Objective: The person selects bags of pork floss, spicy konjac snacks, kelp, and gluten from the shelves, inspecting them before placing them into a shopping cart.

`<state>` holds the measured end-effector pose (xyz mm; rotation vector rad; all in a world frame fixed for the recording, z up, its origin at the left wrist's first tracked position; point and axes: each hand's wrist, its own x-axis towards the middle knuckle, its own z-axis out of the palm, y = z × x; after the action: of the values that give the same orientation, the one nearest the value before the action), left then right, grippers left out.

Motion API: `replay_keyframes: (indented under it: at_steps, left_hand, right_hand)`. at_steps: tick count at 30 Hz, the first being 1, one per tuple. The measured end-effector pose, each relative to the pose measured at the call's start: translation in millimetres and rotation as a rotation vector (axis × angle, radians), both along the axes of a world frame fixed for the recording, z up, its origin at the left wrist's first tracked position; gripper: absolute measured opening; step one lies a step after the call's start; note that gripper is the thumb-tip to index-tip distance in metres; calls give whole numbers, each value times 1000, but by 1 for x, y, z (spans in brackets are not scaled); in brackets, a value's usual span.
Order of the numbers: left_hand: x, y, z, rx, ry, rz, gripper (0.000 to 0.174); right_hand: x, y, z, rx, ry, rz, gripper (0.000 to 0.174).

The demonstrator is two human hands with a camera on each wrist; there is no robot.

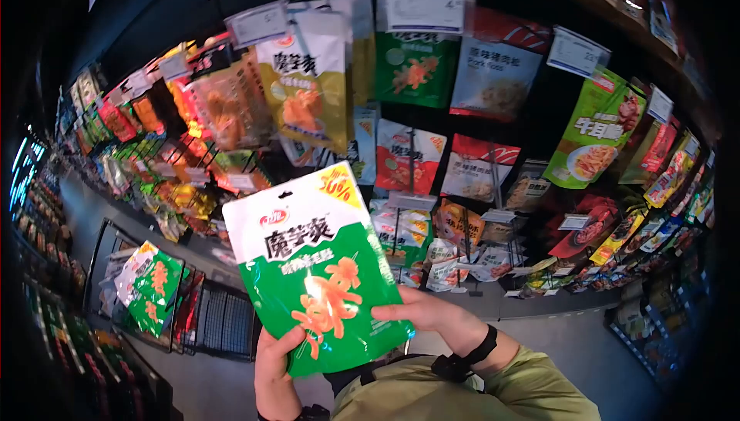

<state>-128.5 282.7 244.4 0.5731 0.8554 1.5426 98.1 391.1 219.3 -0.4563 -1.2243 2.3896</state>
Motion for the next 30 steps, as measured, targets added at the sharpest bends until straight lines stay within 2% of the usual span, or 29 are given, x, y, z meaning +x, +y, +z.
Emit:
replay_keyframes:
  at_steps: [1,3,7,8,11,15,18,27,30]
  left_hand:
    - [-5,-2,-5,-17,3,25,51]
    - [-19,-2,-20,61,12,-177,46]
    - [-5,1,-11,-47,20,-1,39]
    - [-9,0,-11,-13,7,-73,41]
    - [-10,-2,-17,-67,27,-39,43]
    - [-13,-3,-19,-112,67,-44,42]
    - [-17,-9,-30,-206,86,-31,46]
    - [-32,-22,-50,-317,121,119,45]
    - [-42,-28,-55,-301,111,79,40]
  right_hand:
    - [-2,0,-3,4,2,-13,61]
    - [-4,2,-11,8,33,5,55]
    - [-9,5,-15,10,42,13,62]
    - [-10,3,-10,2,87,-12,63]
    - [-9,5,-15,-10,89,-29,67]
    - [-18,1,-34,-61,25,-95,55]
    - [-23,2,-45,-52,-42,4,49]
    - [-49,1,-66,-59,-119,69,47]
    - [-66,6,-65,-41,-105,112,45]
